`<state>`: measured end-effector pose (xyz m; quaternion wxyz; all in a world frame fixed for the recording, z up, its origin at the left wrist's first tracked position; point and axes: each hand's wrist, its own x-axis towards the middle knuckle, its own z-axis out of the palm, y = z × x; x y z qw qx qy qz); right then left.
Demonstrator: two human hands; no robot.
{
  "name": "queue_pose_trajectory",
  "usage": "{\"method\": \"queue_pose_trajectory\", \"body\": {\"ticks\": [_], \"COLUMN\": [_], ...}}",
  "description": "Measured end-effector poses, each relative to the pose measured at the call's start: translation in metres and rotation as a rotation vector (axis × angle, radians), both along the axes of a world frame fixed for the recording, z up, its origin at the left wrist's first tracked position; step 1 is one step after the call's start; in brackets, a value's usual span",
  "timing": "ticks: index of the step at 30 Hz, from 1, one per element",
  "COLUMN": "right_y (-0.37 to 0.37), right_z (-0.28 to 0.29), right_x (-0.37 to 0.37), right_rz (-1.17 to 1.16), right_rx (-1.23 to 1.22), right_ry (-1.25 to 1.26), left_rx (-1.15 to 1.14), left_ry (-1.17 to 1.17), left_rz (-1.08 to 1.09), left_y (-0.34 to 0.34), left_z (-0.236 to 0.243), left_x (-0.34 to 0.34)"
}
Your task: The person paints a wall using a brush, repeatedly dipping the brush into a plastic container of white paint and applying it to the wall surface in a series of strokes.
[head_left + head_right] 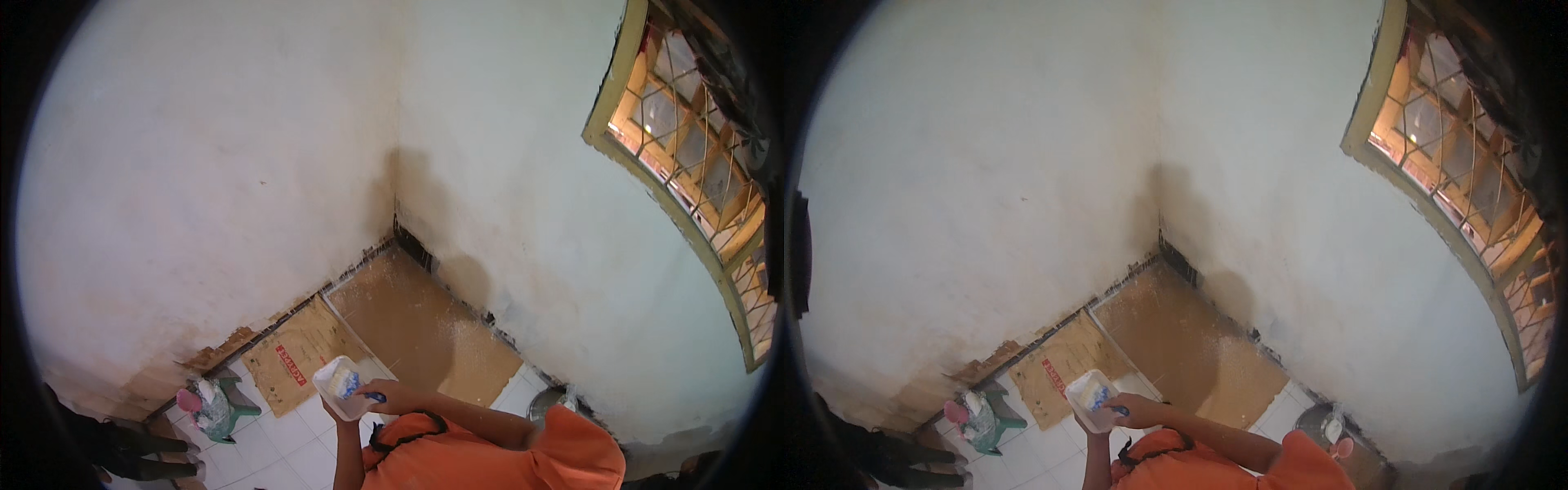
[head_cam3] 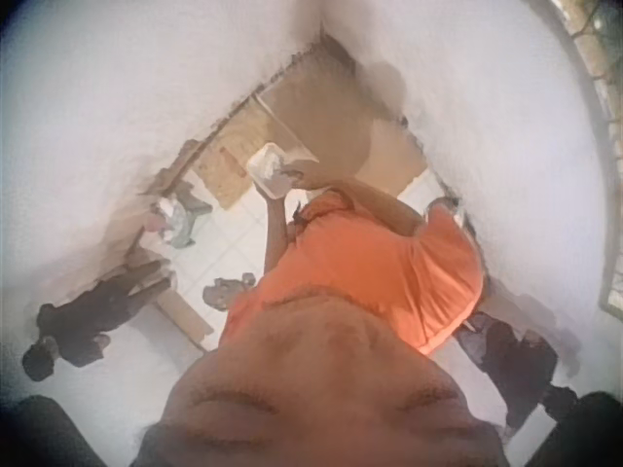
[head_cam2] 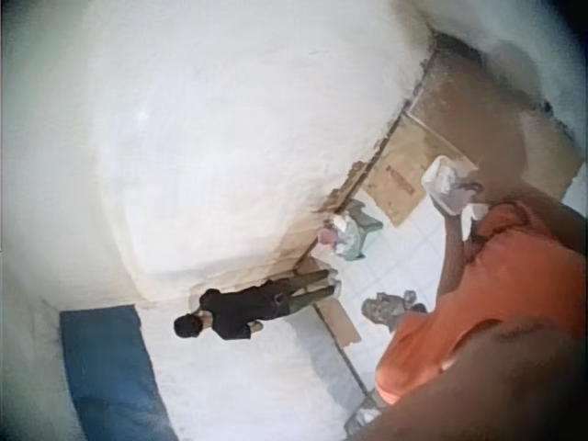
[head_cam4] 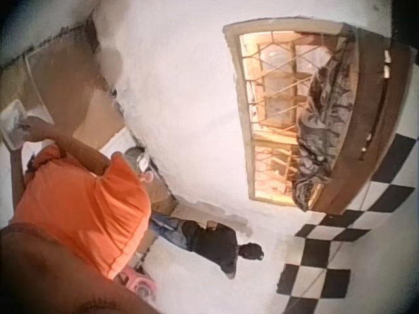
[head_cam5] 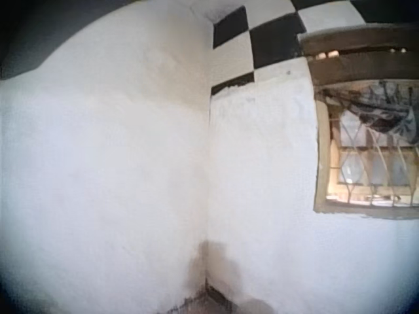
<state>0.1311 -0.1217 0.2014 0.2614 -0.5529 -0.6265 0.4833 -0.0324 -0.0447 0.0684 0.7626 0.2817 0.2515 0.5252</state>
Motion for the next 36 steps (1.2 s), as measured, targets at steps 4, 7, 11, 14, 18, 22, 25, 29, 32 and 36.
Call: {"method": "queue_pose_trajectory", "body": {"ticks": [4,7,11,14,18,22,25,29,32,36], "right_y": [0.009,0.017,0.035,0.048,0.065,0.072,0.073,0.073,0.067,0.064], "right_z": [0.008,0.0,-0.01,-0.011,-0.021,-0.023,-0.016,-0.019,-0.018,-0.011], "right_x": [0.014,0.019,0.023,0.023,0.024,0.021,0.012,-0.007,-0.027,-0.057], "right_rz": [0.211,0.262,0.087,-0.112,-0.164,-0.226,-0.309,-0.323,-0.302,-0.28], "right_rx": [-0.043,0.094,0.223,0.316,0.257,0.402,0.574,0.669,0.651,0.647], "right_ry": [0.116,0.146,0.25,0.297,0.154,-0.024,-0.129,-0.192,-0.196,-0.213], "left_rx": [-0.254,-0.213,-0.2,-0.275,-0.3,0.299,-0.267,-0.285,-0.311,-0.333], "left_ry": [-0.274,-0.244,-0.345,-0.253,-0.192,0.609,-0.244,-0.285,-0.275,-0.295], "left_rz": [-0.005,-0.02,-0.168,-0.101,-0.083,-0.041,-0.131,-0.207,-0.194,-0.22], "left_y": [0.014,0.018,0.022,0.018,0.022,0.02,0.028,0.033,0.032,0.037], "left_z": [0.014,0.002,-0.033,-0.039,-0.035,-0.001,0.008,0.005,0.005,0.008], "left_x": [0.013,0.02,0.015,0.018,0.015,0.022,0.016,-0.004,-0.021,-0.053]}}
